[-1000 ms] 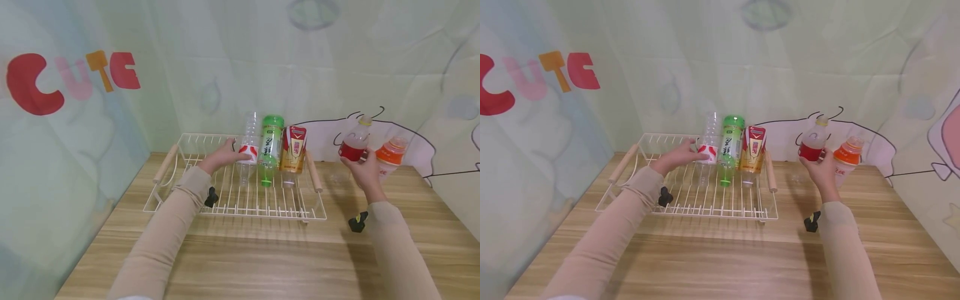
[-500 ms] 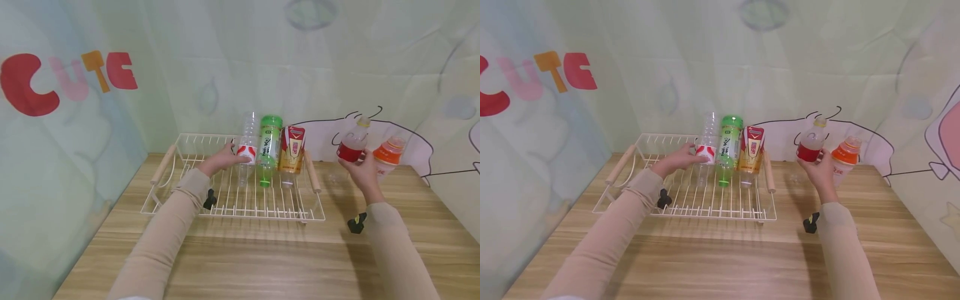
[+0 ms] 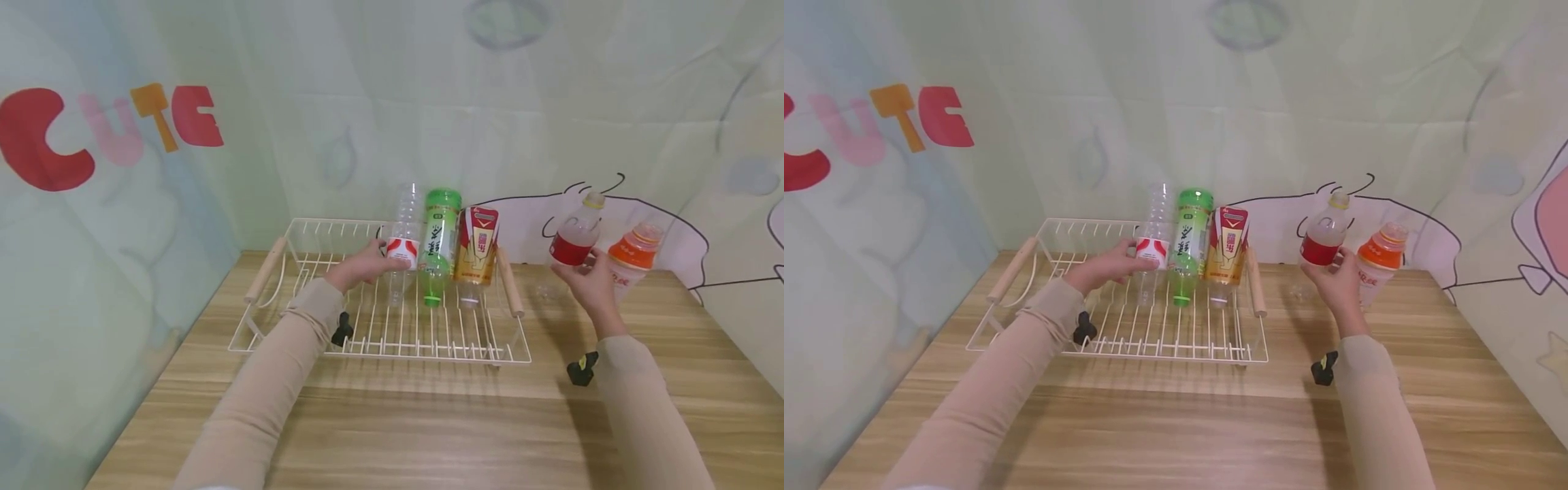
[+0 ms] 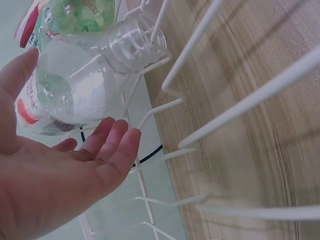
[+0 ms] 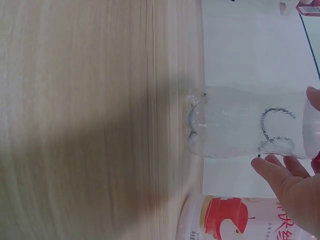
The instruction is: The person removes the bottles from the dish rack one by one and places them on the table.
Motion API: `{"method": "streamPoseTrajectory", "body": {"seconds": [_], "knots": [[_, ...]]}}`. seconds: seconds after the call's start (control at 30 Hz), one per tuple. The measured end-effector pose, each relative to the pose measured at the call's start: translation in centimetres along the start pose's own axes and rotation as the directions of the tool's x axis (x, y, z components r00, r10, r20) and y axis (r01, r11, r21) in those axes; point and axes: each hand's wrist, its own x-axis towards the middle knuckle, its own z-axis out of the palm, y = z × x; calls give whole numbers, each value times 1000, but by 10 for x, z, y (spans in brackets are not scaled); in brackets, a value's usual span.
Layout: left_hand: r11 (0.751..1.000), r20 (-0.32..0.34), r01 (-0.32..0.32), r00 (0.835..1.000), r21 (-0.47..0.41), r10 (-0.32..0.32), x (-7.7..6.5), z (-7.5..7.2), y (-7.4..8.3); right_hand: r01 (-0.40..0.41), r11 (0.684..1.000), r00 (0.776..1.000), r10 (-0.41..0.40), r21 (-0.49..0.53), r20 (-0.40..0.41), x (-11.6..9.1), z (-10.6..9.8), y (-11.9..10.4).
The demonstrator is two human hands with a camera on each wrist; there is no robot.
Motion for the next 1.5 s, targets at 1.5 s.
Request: {"method": "streamPoseTrajectory", "body": {"seconds": [1.5], "knots": [[992,-82,-80,994,-99,72,5,-3,8,81,997,994,-82,-15,-72,-19,-35,-40]]}}
